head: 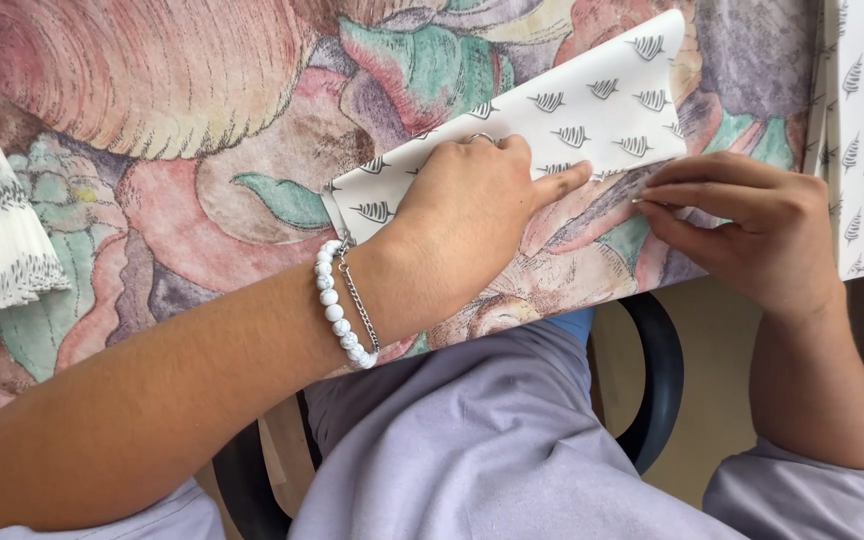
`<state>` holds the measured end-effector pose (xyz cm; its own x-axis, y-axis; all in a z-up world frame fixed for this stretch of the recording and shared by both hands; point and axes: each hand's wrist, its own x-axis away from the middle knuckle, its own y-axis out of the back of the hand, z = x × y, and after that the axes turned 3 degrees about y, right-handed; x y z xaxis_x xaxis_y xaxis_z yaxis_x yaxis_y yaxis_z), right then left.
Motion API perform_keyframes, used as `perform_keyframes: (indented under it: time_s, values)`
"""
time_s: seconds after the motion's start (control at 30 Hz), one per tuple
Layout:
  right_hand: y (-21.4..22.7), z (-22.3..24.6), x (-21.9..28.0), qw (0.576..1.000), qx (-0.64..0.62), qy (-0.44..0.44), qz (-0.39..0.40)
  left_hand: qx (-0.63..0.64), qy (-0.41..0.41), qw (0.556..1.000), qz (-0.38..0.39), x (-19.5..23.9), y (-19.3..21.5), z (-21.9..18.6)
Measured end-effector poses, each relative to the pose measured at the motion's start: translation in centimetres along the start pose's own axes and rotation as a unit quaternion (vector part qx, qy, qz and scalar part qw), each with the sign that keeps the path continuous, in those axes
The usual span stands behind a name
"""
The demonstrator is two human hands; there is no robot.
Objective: Folding and gluing printed paper sheets to assemble food packaging pockets.
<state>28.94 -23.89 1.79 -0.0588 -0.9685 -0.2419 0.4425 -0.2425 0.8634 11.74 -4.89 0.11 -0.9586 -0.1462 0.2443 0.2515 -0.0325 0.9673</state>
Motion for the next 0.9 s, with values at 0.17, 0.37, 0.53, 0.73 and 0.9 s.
perform_keyframes:
  time_s: [0.17,0.37,0.53,0.73,0.9]
  values:
    - [-1.1,0.1,-0.8,0.991,0.1,0.087,0.002,0.008,-0.036,0.998,0.049,-0.1,0.7,0.8]
    - [-1.0,0.2,-2.2,0.953,0.259,0.13,0.083,0.065,-0.031,0.997,0.029,-0.7,-0.3,0.9]
    - [-1.3,-0.4,-2.5,0.949,0.268,0.105,0.129,0.057,-0.033,0.998,-0.004,-0.5,-0.7,1.0]
    - [1.9,0.4,-2.8,0.985,0.064,0.058,0.152,0.055,-0.041,0.997,0.023,-0.2,0.2,1.3]
    - [0.8,0.3,-3.1,0.997,0.0,0.074,0.005,-0.031,-0.045,0.997,-0.051,1.3,-0.5,1.4]
